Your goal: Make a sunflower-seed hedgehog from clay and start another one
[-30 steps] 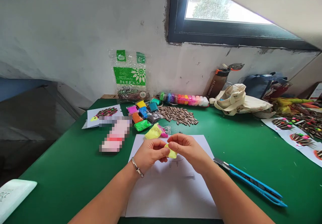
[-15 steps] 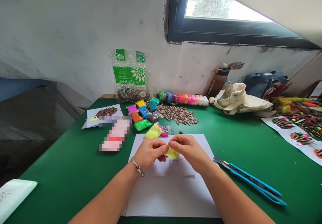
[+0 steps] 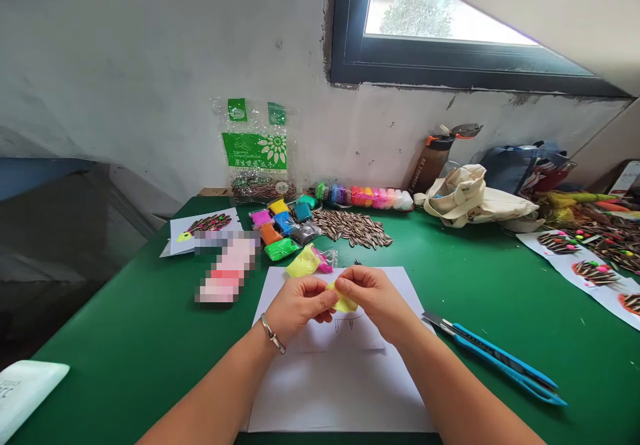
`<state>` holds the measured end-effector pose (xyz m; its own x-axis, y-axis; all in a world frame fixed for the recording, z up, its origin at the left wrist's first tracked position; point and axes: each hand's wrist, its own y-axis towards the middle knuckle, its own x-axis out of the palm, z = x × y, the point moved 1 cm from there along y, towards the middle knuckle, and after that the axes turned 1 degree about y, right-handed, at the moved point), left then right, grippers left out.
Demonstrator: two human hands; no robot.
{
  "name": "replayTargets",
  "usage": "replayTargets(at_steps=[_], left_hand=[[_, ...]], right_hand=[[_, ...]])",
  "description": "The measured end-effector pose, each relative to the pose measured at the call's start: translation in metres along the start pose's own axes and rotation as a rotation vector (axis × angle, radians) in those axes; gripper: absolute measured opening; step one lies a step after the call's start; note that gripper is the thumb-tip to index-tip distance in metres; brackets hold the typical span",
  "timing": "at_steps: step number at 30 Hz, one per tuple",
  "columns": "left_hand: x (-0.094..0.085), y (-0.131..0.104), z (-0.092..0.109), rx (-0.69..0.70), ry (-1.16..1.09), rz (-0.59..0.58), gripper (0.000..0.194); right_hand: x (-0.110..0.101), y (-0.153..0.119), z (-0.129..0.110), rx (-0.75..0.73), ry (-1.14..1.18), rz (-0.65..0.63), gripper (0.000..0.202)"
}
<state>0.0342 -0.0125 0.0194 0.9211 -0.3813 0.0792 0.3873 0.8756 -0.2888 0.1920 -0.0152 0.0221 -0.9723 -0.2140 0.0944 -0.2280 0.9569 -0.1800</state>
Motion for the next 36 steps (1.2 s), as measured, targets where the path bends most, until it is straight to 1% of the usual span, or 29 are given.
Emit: replayTargets(at_steps=[8,14,18,24,27,29,33,36], left_hand=[[-0.002,0.0,0.0,0.019,0.03,0.023,0.041],[-0.002,0.001,-0.004,-0.004,-0.019,-0.006,0.042],[-0.002,0.001,-0.005,0.02,-0.002,-0.033,0.037],[-0.002,0.001,-0.002,0.033,0.0,0.023,0.036],[-0.004,0.002,-0.003,0.03,0.015,0.036,0.037],[-0.005,0.003,-0.005,0.027,0.006,0.03,0.037],[-0.005,0.004,-0.009,-0.033,-0.064,-0.004,0.042],[-0.005,0.004,-0.009,-0.026,-0.049,-0.044,0.041]], right_hand=[[0.0,0.001,0.001,0.014,0.037,-0.062,0.025],[0.001,0.0,0.0,0.013,0.019,-0.018,0.024],[0.001,-0.001,0.001,0.004,0.034,-0.018,0.025],[0.0,0.001,0.004,0.053,0.065,-0.027,0.028],[-0.001,0.002,0.006,0.085,0.054,-0.081,0.029],[-0.001,0.003,0.007,0.077,0.066,-0.089,0.027],[-0.001,0.003,0.007,0.022,0.088,-0.05,0.025],[-0.001,0.002,0.006,0.019,0.094,-0.043,0.026]])
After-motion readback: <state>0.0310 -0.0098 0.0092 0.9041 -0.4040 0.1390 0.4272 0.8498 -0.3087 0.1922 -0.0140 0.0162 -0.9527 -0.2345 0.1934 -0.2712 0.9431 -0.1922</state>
